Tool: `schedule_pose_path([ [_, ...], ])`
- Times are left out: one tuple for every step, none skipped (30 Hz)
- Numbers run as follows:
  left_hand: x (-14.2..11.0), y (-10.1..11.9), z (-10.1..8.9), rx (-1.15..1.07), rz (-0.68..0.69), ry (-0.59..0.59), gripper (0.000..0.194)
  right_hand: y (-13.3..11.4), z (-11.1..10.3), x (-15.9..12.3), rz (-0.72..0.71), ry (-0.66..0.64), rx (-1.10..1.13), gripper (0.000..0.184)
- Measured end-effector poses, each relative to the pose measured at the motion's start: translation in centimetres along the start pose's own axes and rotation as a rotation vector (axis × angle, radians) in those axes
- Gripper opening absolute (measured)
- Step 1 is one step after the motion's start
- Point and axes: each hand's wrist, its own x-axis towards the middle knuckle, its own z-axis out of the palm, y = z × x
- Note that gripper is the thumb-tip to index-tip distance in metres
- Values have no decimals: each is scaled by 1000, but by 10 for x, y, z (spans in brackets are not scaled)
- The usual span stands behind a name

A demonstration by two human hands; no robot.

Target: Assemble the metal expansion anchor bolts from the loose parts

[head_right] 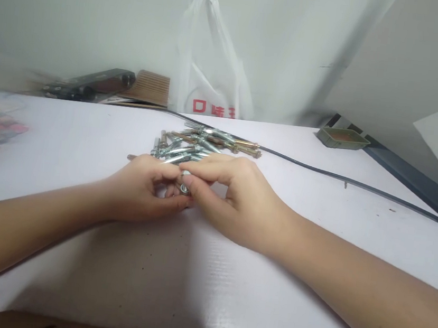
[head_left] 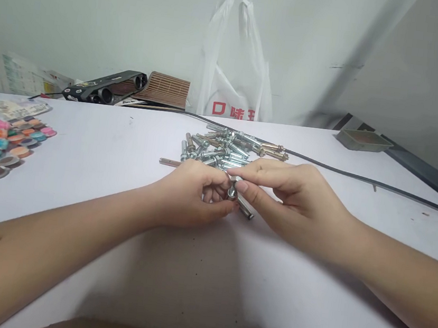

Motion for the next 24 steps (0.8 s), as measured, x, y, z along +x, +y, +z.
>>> schedule_pose_path([
  [0,0,0,-11,-14,-3,27,1,1,-1,-19,-14,11,16],
  [-1,0,-1,-24,-27,-12,28,2,1,-1,-32,-22,18,17],
  [-1,1,-1,-37,-40,-24,29,3,1,-2,-40,-25,16,20],
  [-1,1,-1,-47,-53,-39,28,4,1,-2,-46,-27,7,22],
  [-2,1,-1,-51,-63,-51,28,5,1,-3,-52,-25,-9,24],
  [-2,0,-2,-51,-73,-62,27,5,1,-3,-61,-18,-29,25],
  [-1,0,-2,-51,-78,-69,26,6,0,-3,-74,-15,-53,25],
  [-1,1,-2,-49,-77,-71,24,6,0,-3,-95,-12,-76,25],
  [-1,1,-3,-50,-72,-72,23,6,-1,-3,-113,-12,-99,25],
  [0,1,-3,-53,-64,-71,23,6,-2,-3,-126,-13,-121,25],
  [0,1,-3,-58,-56,-70,23,7,-3,-2,-131,-9,-140,25],
  [0,1,-3,-64,-53,-71,23,7,-3,-2,-124,1,-158,24],
  [0,2,-3,-64,-56,-71,24,7,-3,-1,-108,18,-177,23],
  [0,2,-3,-66,-60,-76,24,7,-3,-1,-88,37,-195,21],
  [0,2,-3,-67,-64,-80,24,7,-3,0,-69,56,-210,19],
  [0,2,-3,-64,-65,-83,25,7,-3,0,-57,71,-220,17],
  [0,2,-3,-63,-64,-90,25,7,-2,0,-47,80,-226,16],
  [-1,1,-3,-61,-60,-95,24,7,-2,0,-40,85,-228,15],
  [-1,1,-4,-61,-55,-102,24,6,-2,0,-34,87,-227,16],
  [0,0,-4,-60,-48,-108,24,6,-1,0,-29,83,-225,17],
  [0,-1,-6,-60,-38,-114,25,6,-1,-1,-23,71,-218,18],
  [0,-2,-7,-61,-31,-122,26,6,-1,-1,-24,50,-202,19],
  [1,-2,-9,-62,-23,-134,27,6,-1,-2,-36,26,-176,22],
  [2,-3,-11,-67,-18,-155,26,6,-1,-2,-57,-2,-146,26],
])
